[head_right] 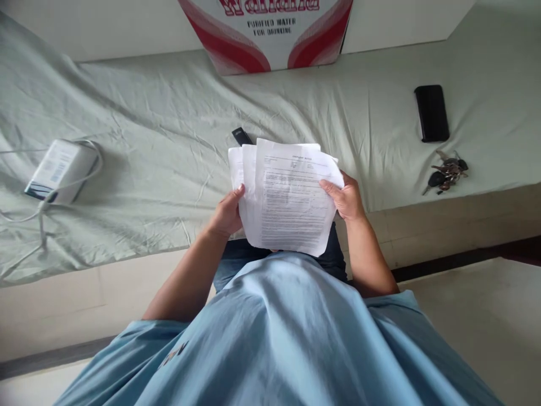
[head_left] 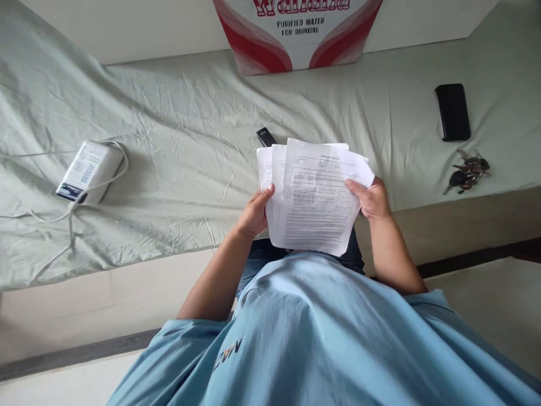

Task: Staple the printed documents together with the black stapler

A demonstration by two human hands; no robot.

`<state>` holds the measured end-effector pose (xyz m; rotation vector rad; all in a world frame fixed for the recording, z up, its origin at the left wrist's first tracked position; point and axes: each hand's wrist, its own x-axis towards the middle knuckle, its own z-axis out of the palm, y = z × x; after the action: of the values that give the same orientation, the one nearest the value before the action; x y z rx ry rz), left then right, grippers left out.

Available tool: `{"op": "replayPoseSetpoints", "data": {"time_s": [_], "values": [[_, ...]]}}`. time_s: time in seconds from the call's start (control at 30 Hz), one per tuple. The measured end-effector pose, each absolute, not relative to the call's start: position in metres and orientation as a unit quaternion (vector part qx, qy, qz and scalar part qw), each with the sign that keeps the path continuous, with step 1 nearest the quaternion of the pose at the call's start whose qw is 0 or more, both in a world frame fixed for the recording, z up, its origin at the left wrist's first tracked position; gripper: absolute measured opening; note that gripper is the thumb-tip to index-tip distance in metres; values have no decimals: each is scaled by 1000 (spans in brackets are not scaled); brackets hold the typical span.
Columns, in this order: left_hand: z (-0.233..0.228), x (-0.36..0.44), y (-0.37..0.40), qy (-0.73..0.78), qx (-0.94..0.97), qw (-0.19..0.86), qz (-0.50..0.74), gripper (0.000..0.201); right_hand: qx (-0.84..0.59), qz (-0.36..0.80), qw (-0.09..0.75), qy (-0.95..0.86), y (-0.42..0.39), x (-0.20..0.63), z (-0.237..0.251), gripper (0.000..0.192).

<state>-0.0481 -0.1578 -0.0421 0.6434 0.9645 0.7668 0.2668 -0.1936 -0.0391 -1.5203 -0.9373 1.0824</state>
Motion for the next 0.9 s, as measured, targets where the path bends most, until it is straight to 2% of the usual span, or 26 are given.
{"op": "replayPoseSetpoints", "data": {"time_s": [0.1,0.4,0.6,0.73,0.9], "values": [[-49,-51,-155,431,259,790,350,57,-641,439,486,-400,-192,267,-35,60],[-59,-52,-151,417,293,786,349,59,-701,310,500,-403,-193,299,-36,55],[-57,-50,-151,414,297,784,355,72,-684,333,485,-431,-193,284,-26,44],[-50,-47,-152,399,311,781,367,79,-686,343,452,-456,-186,267,-20,46],[-52,-48,-152,393,296,792,361,74,-675,353,446,-470,-183,261,-18,46]]}}
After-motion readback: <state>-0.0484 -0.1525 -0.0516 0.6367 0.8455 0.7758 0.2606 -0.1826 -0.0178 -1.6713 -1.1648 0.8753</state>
